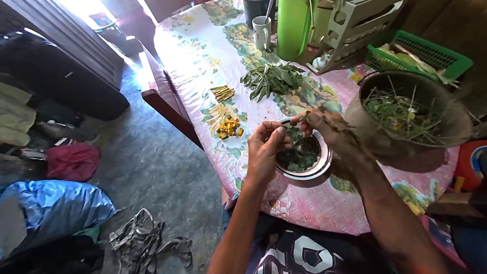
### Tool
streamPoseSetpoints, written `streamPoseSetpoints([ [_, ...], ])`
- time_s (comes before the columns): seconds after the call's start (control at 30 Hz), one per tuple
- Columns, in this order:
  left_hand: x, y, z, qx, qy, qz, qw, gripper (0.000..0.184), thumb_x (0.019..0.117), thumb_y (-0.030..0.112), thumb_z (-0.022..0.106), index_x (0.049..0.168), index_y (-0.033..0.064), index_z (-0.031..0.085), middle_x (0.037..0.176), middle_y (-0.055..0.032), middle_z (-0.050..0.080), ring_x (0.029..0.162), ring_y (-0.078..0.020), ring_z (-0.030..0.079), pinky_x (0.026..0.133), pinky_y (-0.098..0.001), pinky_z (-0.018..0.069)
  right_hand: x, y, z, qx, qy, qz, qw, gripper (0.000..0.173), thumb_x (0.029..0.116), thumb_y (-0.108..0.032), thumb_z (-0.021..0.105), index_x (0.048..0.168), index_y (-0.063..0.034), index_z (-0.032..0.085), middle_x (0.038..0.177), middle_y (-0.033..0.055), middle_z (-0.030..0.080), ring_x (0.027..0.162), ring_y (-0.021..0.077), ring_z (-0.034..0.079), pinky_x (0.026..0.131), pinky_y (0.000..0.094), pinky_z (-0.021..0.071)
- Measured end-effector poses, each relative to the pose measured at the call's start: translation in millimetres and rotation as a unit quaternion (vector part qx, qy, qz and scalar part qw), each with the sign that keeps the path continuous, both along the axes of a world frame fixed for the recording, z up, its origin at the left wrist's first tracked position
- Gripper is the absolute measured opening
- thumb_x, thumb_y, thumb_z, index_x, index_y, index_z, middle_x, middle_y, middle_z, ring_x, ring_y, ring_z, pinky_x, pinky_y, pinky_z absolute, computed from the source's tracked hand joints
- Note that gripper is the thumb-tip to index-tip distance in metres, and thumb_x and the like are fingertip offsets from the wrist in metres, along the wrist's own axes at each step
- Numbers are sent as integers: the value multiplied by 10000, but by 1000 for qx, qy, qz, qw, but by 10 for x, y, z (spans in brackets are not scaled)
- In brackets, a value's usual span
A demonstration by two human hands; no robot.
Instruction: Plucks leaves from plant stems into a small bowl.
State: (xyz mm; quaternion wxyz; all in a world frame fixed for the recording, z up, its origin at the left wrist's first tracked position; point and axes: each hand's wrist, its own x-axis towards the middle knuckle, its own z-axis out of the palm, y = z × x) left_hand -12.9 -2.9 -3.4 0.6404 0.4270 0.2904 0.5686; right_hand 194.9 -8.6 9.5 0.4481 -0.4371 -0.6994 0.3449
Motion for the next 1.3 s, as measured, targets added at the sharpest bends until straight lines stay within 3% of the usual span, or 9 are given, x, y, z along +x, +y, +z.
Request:
streamPoseSetpoints([
  [0.1,16,7,-16,1,10,10,1000,85,1029,103,593,1095,79,642,925,-68,655,732,-135,671,674,-294,611,33,29,-39,43,-55,19,997,371,1101,-289,408,1244,-90,687,1221,-3,688,1110,81,636,977,285,516],
  [0.2,47,10,-26,12,14,18,1000,88,1019,76,599,1097,72,638,927,-71,653,716,-136,668,667,-301,613,46,89,-122,70,-12,53,996,226,1040,-60,469,1160,-23,657,1012,53,675,848,91,643,764,227,560],
  [0.27,72,4,-33,15,15,26,999,94,1018,64,599,1105,62,633,927,-78,648,702,-139,664,657,-300,613,5,67,-105,28,37,69,997,210,1065,-183,502,1137,-55,651,834,41,606,605,92,548,509,204,495],
  [0.33,89,3,-35,18,12,34,999,97,1016,61,599,1106,55,633,919,-85,646,685,-140,658,638,-298,609,-52,31,-65,-15,69,62,996,214,1061,-270,542,1092,-91,654,769,29,596,527,77,511,425,186,431],
  [0.6,122,-4,-10,19,11,39,999,95,1017,60,596,1102,53,639,929,-89,643,679,-142,654,620,-294,606,-69,-14,-65,-20,65,40,997,189,1077,-185,502,1075,-75,655,802,25,614,547,62,505,453,181,433],
  [0.8,175,-6,26,41,25,52,998,102,1018,60,601,1113,44,633,924,-101,645,676,-144,649,603,-282,596,-101,-42,21,-20,45,4,999,117,994,-213,658,994,-96,660,700,29,583,485,87,479,391,205,380],
  [1.03,207,-14,29,46,57,44,996,203,1030,69,578,1209,37,669,962,-105,670,694,-152,652,642,-301,598,-185,194,57,14,24,-15,999,106,982,-174,638,948,-80,673,772,-61,606,651,-32,544,591,142,471],
  [1.2,151,-17,14,53,52,64,995,163,1032,79,571,1165,53,661,907,-79,651,673,-132,647,628,-286,600,-18,79,-58,30,46,31,998,184,1057,-85,460,1099,-39,633,897,21,618,654,39,531,562,171,470],
  [1.3,120,-21,26,52,55,69,995,160,1036,86,566,1165,65,658,914,-69,648,672,-127,643,626,-277,595,-182,-82,320,-50,11,-21,998,116,1023,-7,497,1056,-35,604,772,45,582,530,77,492,478,188,439],
])
